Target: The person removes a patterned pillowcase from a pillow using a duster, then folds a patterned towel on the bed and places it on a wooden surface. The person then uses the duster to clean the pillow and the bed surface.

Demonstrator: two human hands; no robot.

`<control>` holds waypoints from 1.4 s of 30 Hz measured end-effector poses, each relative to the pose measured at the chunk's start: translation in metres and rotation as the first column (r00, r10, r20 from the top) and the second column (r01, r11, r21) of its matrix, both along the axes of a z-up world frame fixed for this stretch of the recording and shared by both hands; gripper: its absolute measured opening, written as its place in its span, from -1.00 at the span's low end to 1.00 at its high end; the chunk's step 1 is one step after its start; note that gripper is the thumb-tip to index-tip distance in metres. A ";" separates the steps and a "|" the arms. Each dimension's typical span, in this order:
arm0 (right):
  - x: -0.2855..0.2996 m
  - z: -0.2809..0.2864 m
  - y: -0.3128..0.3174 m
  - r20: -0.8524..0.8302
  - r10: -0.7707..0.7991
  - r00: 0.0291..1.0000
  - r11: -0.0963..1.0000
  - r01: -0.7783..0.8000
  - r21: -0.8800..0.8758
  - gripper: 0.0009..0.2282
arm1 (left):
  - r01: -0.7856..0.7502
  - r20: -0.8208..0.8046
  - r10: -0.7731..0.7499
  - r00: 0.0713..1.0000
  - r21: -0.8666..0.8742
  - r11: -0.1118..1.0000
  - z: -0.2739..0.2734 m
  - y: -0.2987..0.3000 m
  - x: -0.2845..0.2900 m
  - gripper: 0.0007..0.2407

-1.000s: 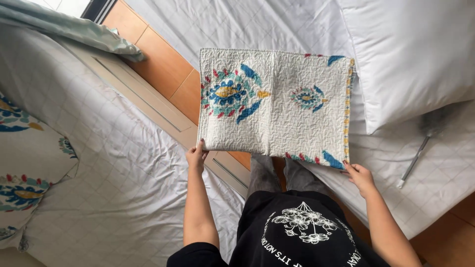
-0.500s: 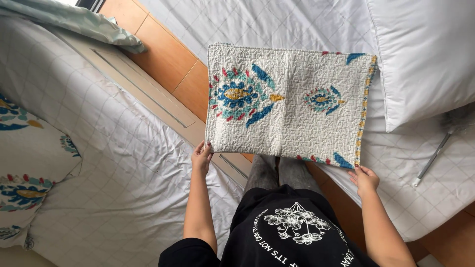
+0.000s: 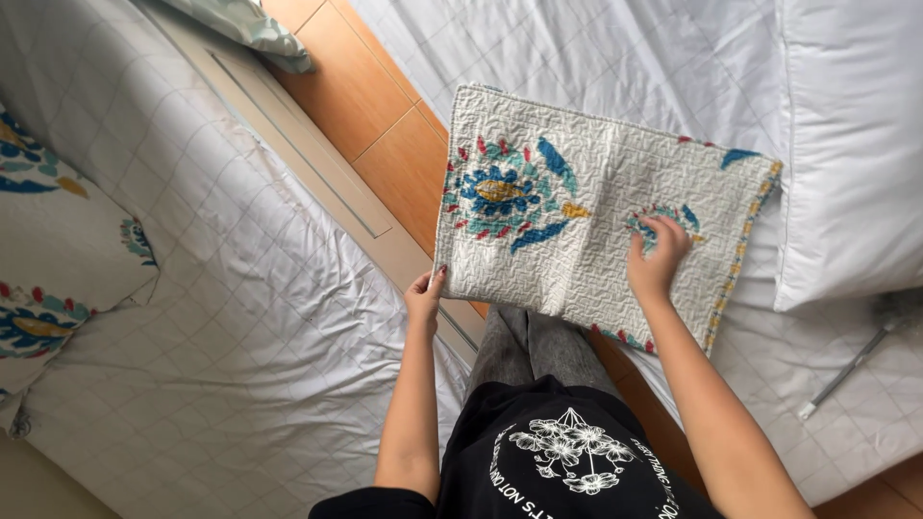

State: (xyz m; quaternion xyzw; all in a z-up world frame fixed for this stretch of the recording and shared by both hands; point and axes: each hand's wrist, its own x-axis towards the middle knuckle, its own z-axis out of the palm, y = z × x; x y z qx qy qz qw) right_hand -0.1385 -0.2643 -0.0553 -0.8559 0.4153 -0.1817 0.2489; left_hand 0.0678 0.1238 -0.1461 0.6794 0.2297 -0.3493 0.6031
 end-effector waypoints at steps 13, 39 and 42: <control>0.348 -0.026 0.013 0.117 0.469 0.876 0.846 -0.483 0.228 -0.78 | -0.222 0.109 0.222 0.969 -0.020 0.975 0.052 -0.028 -0.035 -0.84; 0.377 -0.077 -0.017 -0.120 0.504 0.855 0.860 -0.485 0.156 -0.81 | -0.439 0.068 0.445 0.893 -0.080 0.895 0.027 -0.053 -0.056 -0.80; 0.376 -0.081 -0.031 -0.087 0.511 0.855 0.858 -0.502 0.106 -0.83 | -0.465 0.070 0.470 0.880 -0.077 0.882 0.032 -0.056 -0.054 -0.79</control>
